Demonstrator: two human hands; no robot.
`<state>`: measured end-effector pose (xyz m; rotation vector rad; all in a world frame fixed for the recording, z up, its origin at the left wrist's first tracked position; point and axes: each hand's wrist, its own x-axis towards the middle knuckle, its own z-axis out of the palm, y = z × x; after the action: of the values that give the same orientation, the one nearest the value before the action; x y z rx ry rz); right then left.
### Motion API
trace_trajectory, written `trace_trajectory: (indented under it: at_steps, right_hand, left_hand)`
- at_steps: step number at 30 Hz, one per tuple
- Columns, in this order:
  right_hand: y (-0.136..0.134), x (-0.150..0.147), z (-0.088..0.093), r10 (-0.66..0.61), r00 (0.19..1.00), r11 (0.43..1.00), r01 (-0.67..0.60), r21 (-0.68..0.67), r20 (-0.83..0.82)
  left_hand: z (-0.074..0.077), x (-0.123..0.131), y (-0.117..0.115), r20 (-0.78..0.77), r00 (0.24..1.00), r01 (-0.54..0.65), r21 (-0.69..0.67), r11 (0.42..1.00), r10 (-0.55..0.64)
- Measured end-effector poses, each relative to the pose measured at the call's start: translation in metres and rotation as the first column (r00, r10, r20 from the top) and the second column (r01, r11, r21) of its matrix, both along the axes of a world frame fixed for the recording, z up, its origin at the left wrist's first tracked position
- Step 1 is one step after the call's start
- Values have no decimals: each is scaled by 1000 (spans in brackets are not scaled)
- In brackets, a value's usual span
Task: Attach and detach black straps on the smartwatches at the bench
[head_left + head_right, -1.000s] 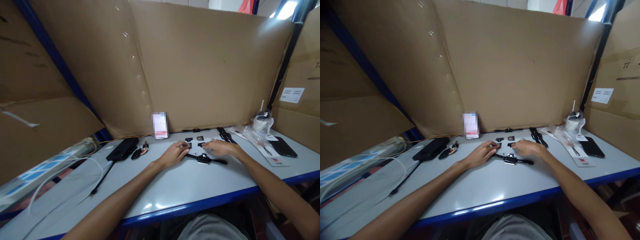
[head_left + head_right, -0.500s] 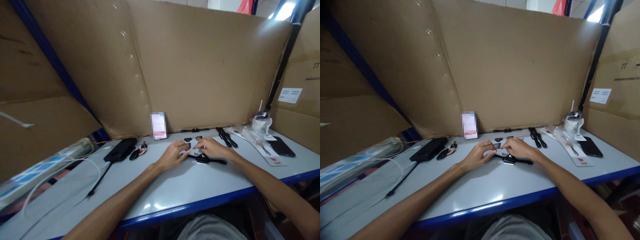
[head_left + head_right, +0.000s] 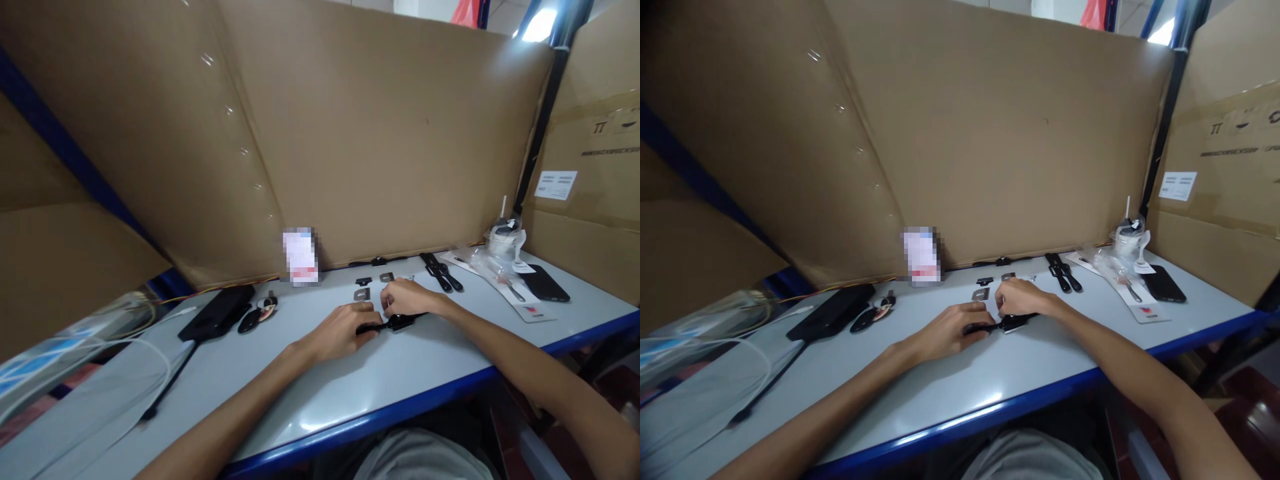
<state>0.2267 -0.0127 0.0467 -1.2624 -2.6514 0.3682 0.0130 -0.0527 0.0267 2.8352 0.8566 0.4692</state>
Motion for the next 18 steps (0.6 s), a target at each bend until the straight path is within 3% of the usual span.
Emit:
trace_trajectory:
  at_steps: [7,10,15,18]
  right_hand:
    - [18,38,15,-120,965,986,144,-87,235]
    - [25,53,16,-256,918,962,271,-10,303]
    - [29,59,15,-397,898,914,370,166,188]
    - [21,51,22,-335,937,932,315,180,95]
  left_hand:
    - [5,2,-5,-11,1000,-7,-61,998,6]
    - [7,2,-4,-25,999,-32,-86,996,30]
    - [13,-3,-1,-93,992,-95,-122,988,84]
    - [12,-2,-3,-88,988,-135,-108,985,126]
